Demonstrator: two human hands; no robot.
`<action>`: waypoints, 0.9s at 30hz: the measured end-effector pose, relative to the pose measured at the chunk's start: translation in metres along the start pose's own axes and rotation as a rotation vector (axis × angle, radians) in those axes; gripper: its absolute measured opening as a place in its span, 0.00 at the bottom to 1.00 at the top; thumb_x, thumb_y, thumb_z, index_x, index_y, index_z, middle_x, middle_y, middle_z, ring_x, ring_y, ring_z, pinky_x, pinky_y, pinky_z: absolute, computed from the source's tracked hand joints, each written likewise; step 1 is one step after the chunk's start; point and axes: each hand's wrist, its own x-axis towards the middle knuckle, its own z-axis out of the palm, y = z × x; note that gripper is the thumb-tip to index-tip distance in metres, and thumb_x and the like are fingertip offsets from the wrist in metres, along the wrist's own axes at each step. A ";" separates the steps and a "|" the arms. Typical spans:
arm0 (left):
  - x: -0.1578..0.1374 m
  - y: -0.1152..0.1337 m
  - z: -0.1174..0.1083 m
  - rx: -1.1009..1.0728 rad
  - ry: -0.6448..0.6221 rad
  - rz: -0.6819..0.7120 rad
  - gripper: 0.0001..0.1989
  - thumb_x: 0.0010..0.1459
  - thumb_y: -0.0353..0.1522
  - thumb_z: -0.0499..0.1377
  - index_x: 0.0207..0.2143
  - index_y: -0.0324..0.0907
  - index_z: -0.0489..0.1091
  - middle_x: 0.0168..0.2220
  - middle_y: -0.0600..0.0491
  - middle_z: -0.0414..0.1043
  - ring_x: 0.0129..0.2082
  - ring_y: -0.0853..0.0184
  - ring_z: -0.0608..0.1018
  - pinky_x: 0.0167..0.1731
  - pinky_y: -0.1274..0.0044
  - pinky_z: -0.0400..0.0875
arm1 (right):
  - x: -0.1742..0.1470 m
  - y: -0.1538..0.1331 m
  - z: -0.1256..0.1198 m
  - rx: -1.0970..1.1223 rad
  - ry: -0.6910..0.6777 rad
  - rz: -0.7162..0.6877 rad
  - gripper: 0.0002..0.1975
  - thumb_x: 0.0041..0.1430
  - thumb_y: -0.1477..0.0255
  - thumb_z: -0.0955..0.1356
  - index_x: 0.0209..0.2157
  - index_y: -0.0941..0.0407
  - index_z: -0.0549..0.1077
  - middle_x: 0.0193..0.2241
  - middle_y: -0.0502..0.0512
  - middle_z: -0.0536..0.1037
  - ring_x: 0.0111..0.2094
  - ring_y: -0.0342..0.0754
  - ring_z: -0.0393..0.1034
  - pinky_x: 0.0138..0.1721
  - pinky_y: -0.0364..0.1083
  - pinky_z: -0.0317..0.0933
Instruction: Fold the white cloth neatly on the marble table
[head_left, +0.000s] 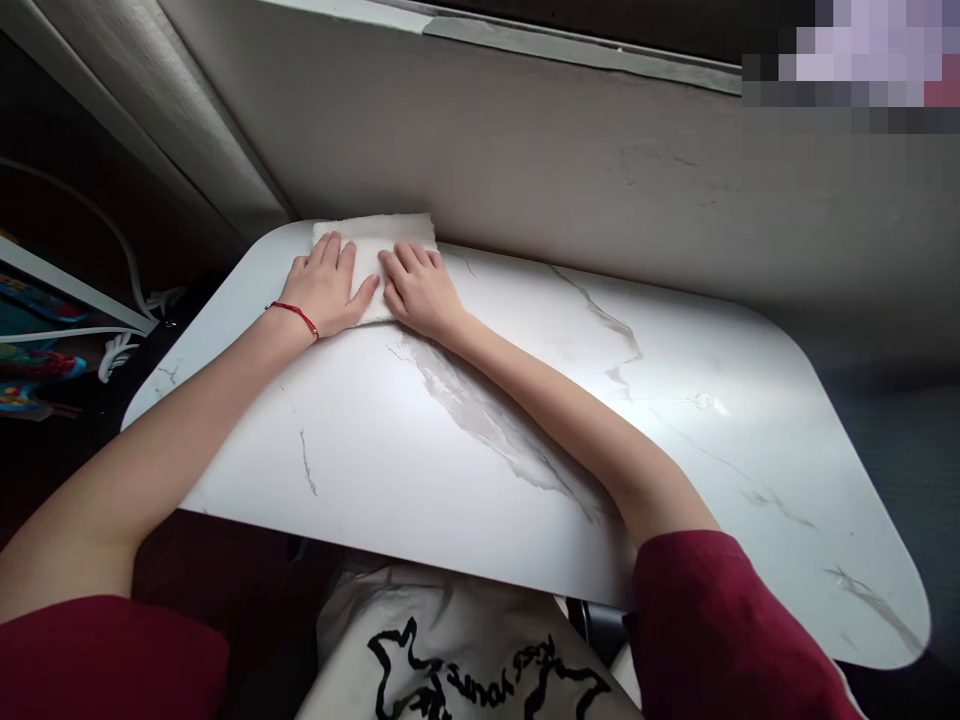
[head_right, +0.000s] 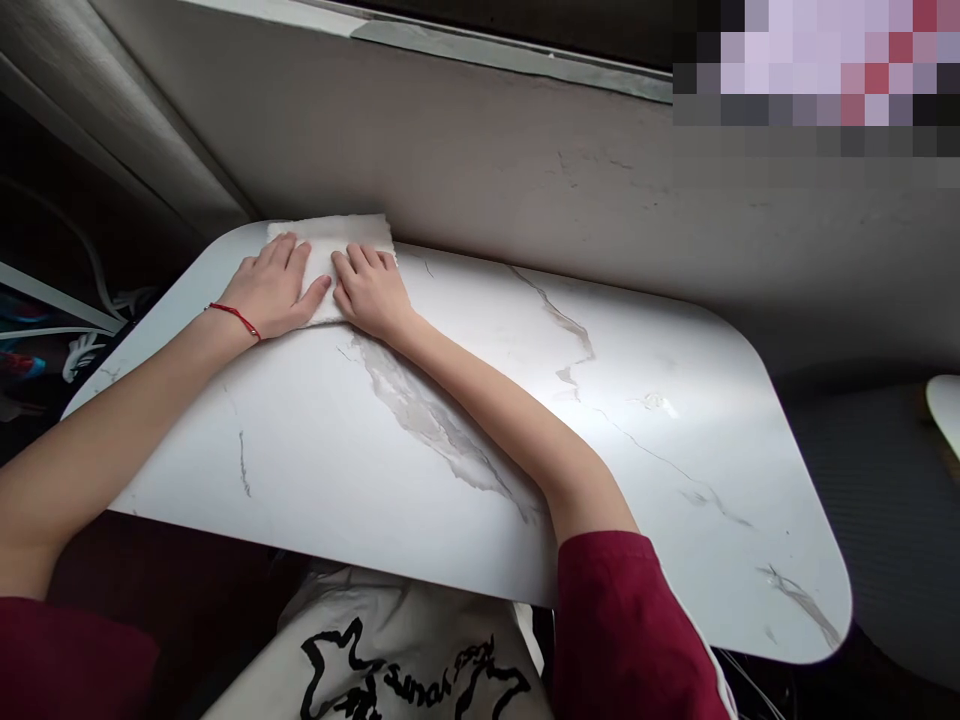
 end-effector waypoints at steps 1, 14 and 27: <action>-0.001 0.001 -0.002 0.012 -0.012 0.008 0.36 0.68 0.45 0.40 0.69 0.30 0.50 0.72 0.33 0.46 0.72 0.47 0.51 0.64 0.56 0.53 | -0.003 -0.005 -0.001 0.003 0.012 0.013 0.22 0.70 0.72 0.52 0.58 0.64 0.65 0.54 0.71 0.69 0.57 0.61 0.62 0.57 0.58 0.54; -0.173 0.016 -0.029 0.235 0.115 -0.073 0.35 0.65 0.41 0.42 0.70 0.34 0.53 0.63 0.27 0.64 0.60 0.34 0.71 0.46 0.50 0.71 | -0.088 -0.109 -0.032 0.029 0.011 -0.349 0.27 0.71 0.67 0.55 0.62 0.70 0.62 0.60 0.76 0.66 0.59 0.66 0.61 0.57 0.60 0.55; -0.186 -0.043 -0.032 0.157 0.090 -0.103 0.35 0.65 0.42 0.41 0.72 0.41 0.46 0.72 0.38 0.49 0.71 0.48 0.57 0.65 0.53 0.59 | -0.064 -0.133 -0.032 -0.012 -0.064 -0.504 0.29 0.73 0.61 0.52 0.66 0.64 0.58 0.64 0.76 0.62 0.63 0.67 0.58 0.57 0.66 0.56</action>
